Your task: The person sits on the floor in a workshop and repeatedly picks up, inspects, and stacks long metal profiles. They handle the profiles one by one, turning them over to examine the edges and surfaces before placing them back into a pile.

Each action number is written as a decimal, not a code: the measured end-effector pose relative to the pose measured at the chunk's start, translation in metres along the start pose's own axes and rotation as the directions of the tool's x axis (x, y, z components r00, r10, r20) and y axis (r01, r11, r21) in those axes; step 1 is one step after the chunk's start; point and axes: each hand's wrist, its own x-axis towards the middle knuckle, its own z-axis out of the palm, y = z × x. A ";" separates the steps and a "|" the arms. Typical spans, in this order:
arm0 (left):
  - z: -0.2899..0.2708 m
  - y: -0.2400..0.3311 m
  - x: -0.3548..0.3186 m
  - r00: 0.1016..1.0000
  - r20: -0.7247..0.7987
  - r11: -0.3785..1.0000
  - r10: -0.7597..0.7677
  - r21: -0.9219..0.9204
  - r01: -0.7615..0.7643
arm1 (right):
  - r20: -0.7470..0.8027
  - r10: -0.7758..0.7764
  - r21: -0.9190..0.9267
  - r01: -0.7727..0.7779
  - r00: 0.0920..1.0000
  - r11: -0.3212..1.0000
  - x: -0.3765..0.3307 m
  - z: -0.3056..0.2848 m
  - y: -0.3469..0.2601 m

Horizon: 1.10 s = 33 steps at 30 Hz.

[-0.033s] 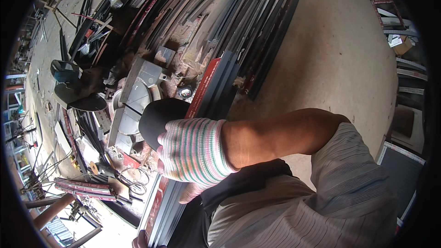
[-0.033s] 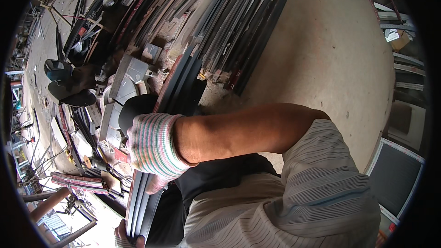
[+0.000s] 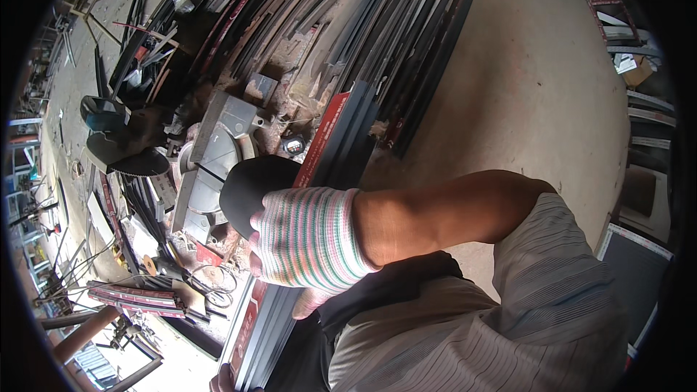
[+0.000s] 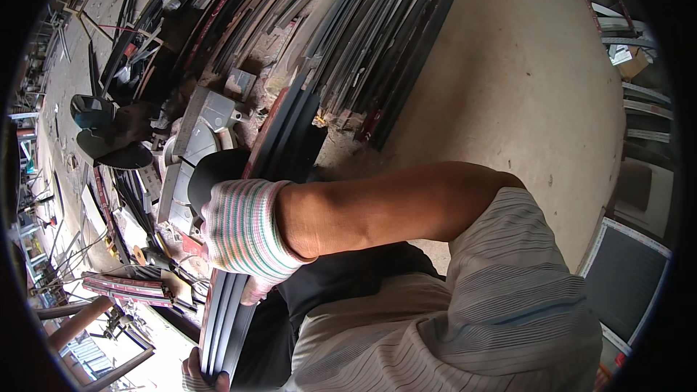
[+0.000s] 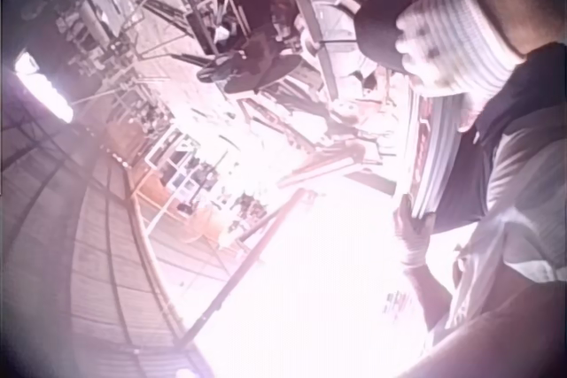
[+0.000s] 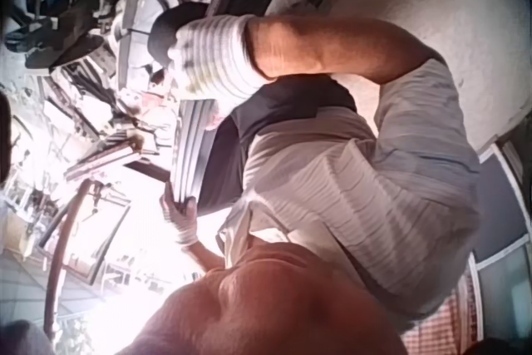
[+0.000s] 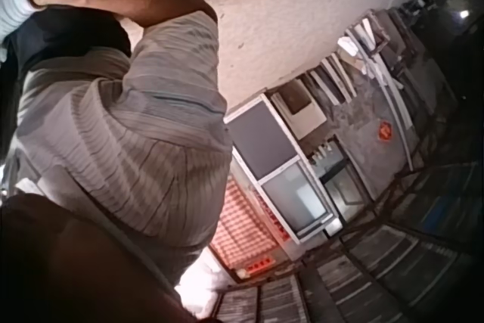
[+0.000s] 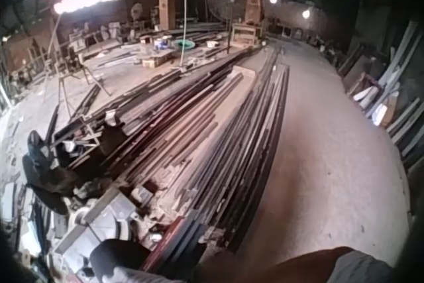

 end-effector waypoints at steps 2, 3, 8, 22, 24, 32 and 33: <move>0.001 -0.001 -0.001 1.000 0.001 1.000 -0.019 0.023 0.019 | 0.038 -0.026 -0.038 0.028 0.999 0.999 -0.004 -0.009 0.004; 0.001 -0.001 -0.003 0.999 0.009 0.998 -0.048 0.031 0.047 | 0.058 -0.040 -0.056 0.043 0.997 0.997 -0.006 -0.014 0.006; 0.008 -0.011 -0.009 0.998 -0.050 0.993 0.024 0.117 -0.019 | 0.036 0.070 -0.117 -0.065 0.997 0.991 -0.024 -0.025 0.026; 0.010 -0.034 -0.019 0.997 -0.063 0.994 0.037 0.104 -0.030 | -0.092 -0.053 -0.191 0.035 0.994 0.981 -0.035 -0.008 0.038; 0.011 -0.037 -0.023 0.998 -0.062 0.995 0.027 0.100 -0.021 | -0.114 -0.082 -0.233 0.054 0.990 0.971 -0.035 -0.006 0.037; 0.009 -0.046 -0.026 0.999 -0.048 0.994 0.015 0.106 -0.010 | -0.124 -0.095 -0.252 0.062 0.988 0.966 -0.034 -0.003 0.039; 0.010 -0.048 -0.029 0.998 -0.058 0.995 0.020 0.102 -0.014 | -0.113 -0.100 -0.239 0.071 0.988 0.968 -0.033 -0.004 0.039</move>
